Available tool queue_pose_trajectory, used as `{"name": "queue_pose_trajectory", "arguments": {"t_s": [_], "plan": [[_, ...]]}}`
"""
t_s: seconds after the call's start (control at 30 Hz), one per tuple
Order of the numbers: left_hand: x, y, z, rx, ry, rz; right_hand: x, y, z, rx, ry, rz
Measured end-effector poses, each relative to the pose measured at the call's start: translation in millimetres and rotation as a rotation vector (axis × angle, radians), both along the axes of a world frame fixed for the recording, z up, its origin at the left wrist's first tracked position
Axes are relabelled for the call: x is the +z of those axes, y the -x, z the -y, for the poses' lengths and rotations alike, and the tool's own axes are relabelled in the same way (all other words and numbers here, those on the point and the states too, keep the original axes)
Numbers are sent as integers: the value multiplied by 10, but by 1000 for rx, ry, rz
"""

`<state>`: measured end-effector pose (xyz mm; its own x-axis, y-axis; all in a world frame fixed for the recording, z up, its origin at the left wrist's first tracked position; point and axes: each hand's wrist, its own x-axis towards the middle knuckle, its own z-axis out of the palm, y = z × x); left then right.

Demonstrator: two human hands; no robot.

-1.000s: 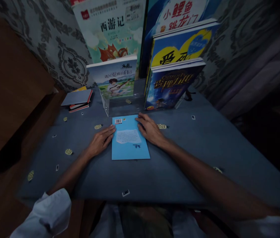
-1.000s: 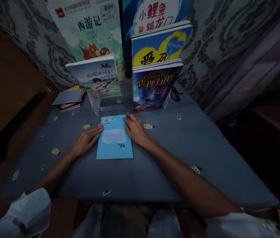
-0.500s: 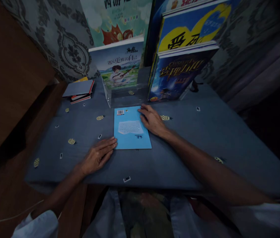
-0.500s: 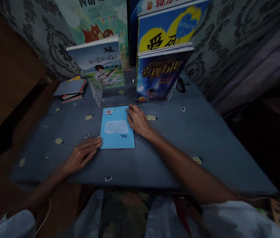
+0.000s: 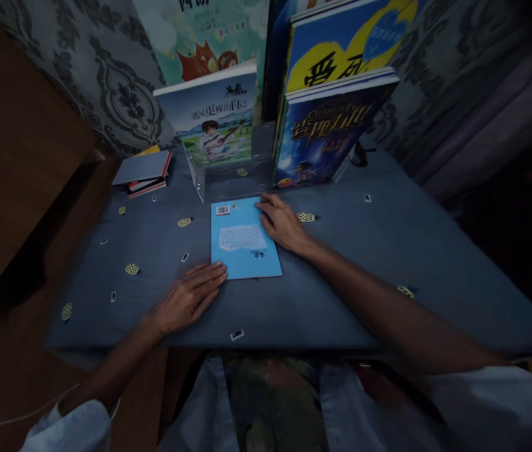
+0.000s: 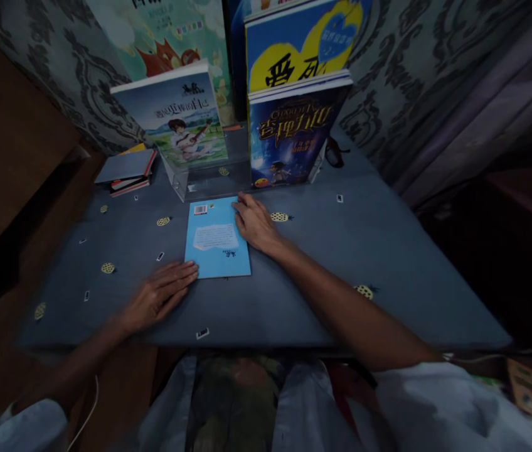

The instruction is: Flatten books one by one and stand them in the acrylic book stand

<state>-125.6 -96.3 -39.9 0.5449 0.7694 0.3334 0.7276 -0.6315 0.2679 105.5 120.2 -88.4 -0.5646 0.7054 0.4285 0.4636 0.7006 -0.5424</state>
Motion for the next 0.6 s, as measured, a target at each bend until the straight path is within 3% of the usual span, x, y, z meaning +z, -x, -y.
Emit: {"name": "queue_pose_trajectory", "arguments": {"t_s": [0.33, 0.6], "plan": [[8, -481, -303, -136, 26, -70, -2, -2, -8, 5, -3, -6], [-28, -840, -454, -153, 10, -118, 21, -6, 16, 3, 1, -9]]}}
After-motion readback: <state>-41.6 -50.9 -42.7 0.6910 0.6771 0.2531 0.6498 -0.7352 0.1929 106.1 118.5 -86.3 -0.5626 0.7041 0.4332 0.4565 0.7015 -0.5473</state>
